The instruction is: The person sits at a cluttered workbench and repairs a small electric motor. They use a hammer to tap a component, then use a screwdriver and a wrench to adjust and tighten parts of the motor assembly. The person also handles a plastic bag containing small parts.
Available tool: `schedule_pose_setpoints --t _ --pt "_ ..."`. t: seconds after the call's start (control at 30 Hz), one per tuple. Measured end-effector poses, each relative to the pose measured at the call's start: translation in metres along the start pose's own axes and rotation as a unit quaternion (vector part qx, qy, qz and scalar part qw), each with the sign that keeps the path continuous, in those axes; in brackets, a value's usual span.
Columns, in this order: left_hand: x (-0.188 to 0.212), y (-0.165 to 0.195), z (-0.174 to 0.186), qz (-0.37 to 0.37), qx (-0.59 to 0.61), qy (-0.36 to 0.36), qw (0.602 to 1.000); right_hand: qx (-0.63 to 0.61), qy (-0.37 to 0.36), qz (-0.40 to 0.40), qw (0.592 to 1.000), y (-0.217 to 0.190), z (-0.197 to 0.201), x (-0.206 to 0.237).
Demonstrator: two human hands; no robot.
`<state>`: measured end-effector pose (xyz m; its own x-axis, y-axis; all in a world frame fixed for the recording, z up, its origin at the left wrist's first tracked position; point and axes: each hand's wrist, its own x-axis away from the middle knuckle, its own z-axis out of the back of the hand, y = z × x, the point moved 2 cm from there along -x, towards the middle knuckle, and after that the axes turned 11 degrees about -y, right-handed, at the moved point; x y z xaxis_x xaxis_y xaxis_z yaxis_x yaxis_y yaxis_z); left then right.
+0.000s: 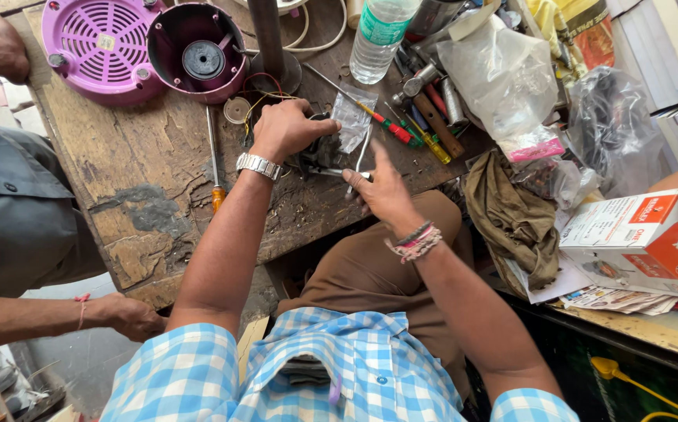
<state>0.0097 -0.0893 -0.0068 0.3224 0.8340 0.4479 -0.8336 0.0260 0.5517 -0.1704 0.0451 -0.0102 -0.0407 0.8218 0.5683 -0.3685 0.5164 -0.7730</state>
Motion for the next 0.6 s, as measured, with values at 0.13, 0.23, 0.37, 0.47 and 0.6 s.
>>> schedule_pose_setpoints --t 0.13,0.23,0.37,0.47,0.6 --pt "-0.002 -0.001 0.0 -0.006 -0.003 -0.005 1.0 0.23 0.0 0.333 0.915 -0.019 0.01 0.021" --pt "-0.003 -0.002 0.0 0.0 0.008 -0.01 1.0 0.36 -0.008 0.339 0.869 -0.017 0.01 0.028" --pt "-0.002 -0.001 -0.001 0.002 0.0 -0.006 1.0 0.536 0.163 0.378 0.737 -0.012 0.006 0.029" --pt "-0.001 -0.001 -0.001 0.008 0.017 -0.006 1.0 0.549 0.244 0.403 0.691 -0.003 0.001 0.024" --pt "0.001 0.0 -0.001 -0.003 0.004 0.004 1.0 0.33 0.13 0.167 0.92 0.011 -0.007 -0.001"
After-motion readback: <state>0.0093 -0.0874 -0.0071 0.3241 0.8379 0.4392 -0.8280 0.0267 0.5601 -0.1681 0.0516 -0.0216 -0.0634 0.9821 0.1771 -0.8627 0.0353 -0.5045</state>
